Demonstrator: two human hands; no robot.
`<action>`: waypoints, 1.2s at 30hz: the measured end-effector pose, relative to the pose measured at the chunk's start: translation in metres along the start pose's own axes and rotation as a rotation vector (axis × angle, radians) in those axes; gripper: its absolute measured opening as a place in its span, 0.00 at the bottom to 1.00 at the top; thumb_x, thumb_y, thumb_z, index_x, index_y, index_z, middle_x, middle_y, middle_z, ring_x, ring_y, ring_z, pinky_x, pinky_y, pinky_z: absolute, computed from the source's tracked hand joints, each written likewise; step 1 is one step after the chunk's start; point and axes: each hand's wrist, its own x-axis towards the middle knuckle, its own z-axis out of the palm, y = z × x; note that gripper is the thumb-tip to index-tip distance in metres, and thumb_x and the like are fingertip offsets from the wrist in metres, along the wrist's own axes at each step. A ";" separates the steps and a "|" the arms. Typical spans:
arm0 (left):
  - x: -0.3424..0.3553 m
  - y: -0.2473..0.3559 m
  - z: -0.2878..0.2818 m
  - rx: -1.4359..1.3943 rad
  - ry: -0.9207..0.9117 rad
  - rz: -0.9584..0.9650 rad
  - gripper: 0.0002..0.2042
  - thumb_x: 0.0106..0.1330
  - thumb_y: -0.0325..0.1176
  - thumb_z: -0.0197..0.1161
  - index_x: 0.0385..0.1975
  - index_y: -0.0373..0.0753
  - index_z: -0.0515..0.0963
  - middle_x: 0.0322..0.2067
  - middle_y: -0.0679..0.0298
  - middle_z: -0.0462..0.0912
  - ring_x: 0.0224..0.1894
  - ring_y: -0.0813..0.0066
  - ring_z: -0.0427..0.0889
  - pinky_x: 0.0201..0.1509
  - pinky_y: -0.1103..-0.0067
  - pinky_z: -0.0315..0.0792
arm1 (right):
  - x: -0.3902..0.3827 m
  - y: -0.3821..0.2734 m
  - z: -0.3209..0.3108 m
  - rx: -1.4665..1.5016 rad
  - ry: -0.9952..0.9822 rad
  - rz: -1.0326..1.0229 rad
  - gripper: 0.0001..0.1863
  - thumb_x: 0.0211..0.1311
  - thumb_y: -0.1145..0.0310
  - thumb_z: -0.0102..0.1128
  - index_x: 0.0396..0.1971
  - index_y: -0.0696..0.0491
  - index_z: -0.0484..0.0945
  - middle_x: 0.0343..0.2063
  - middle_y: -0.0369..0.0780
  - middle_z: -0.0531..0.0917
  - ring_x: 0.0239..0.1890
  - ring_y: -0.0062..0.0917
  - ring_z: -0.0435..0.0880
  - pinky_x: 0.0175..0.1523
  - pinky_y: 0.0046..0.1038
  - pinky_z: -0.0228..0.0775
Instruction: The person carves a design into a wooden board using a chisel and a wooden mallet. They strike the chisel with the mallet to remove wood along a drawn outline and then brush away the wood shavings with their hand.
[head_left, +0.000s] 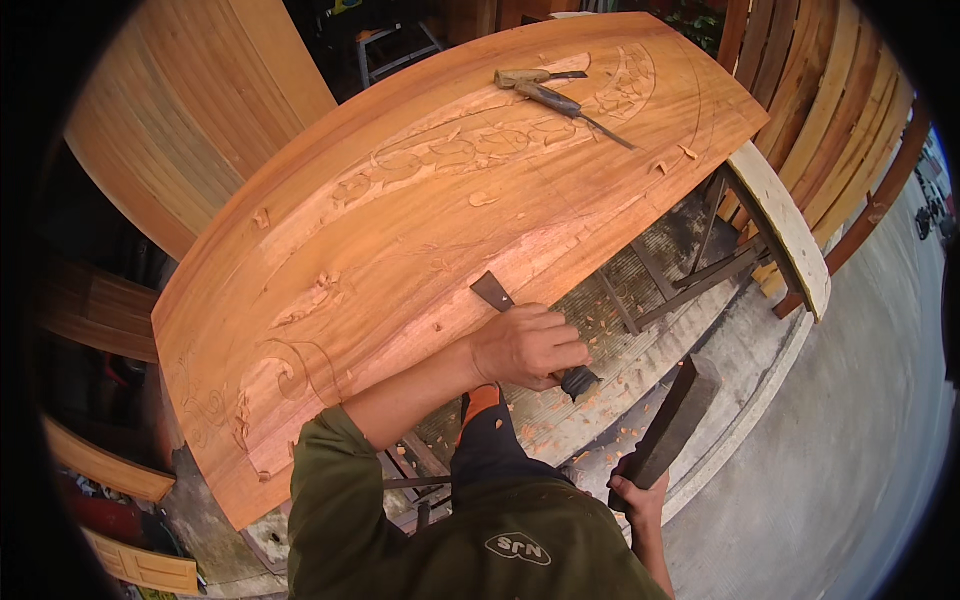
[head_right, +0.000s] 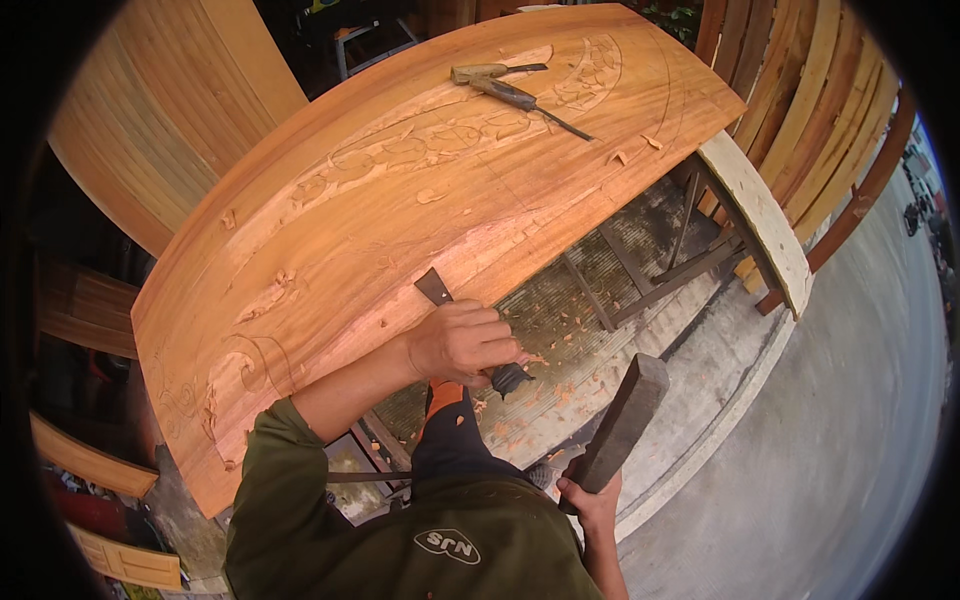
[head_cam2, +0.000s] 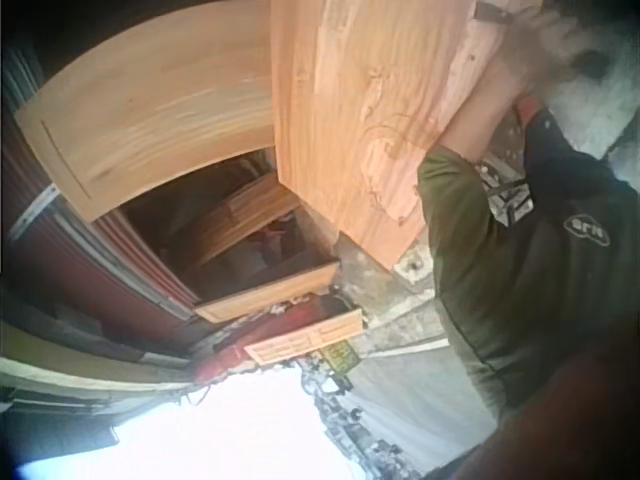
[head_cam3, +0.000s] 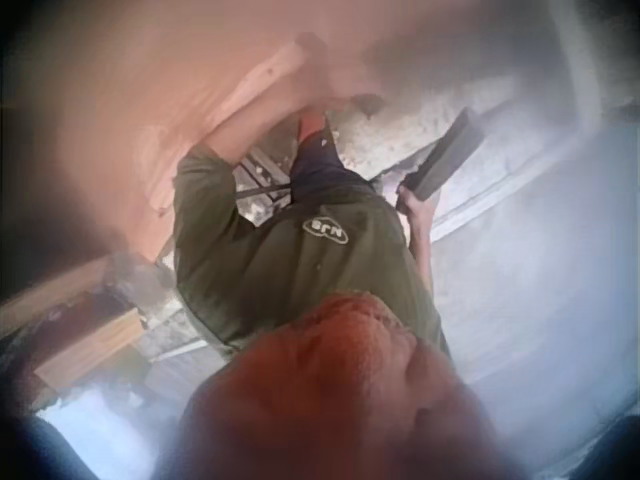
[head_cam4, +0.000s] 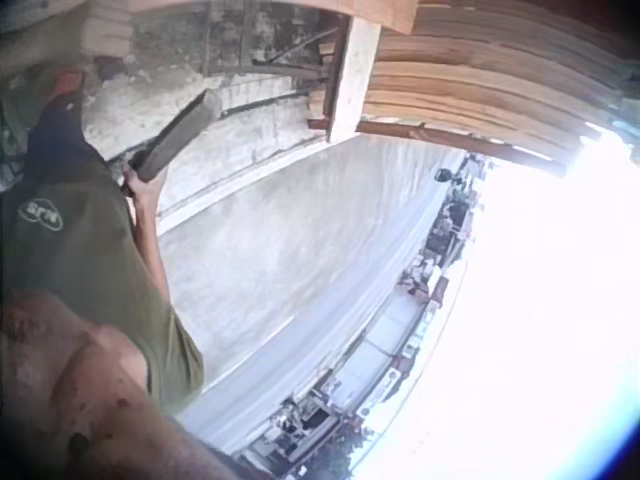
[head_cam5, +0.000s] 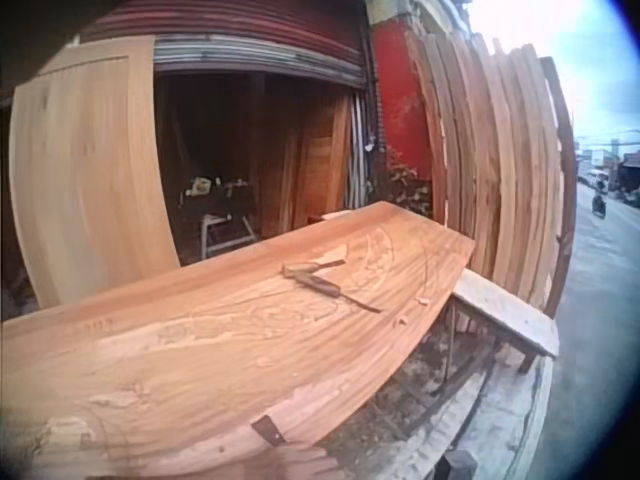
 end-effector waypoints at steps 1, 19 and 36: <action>0.000 0.000 0.002 -0.051 0.008 0.055 0.14 0.45 0.33 0.77 0.30 0.47 0.79 0.24 0.71 0.69 0.26 0.70 0.74 0.29 0.73 0.66 | -0.001 -0.002 0.003 -0.011 -0.018 0.005 0.33 0.44 0.71 0.82 0.51 0.57 0.73 0.30 0.39 0.84 0.31 0.25 0.84 0.36 0.28 0.78; -0.003 0.004 0.010 -0.149 0.015 0.118 0.14 0.44 0.36 0.75 0.31 0.50 0.80 0.24 0.71 0.69 0.26 0.70 0.74 0.28 0.72 0.66 | -0.001 -0.026 0.008 0.025 0.037 -0.361 0.49 0.47 0.61 0.89 0.64 0.55 0.63 0.41 0.38 0.82 0.40 0.24 0.82 0.46 0.29 0.76; -0.002 0.003 0.006 -0.123 0.062 0.127 0.10 0.54 0.36 0.77 0.27 0.48 0.79 0.22 0.70 0.69 0.24 0.70 0.75 0.25 0.71 0.66 | 0.063 0.047 0.036 -0.536 -0.045 -0.608 0.32 0.50 0.65 0.83 0.53 0.58 0.76 0.47 0.45 0.85 0.41 0.30 0.86 0.50 0.35 0.79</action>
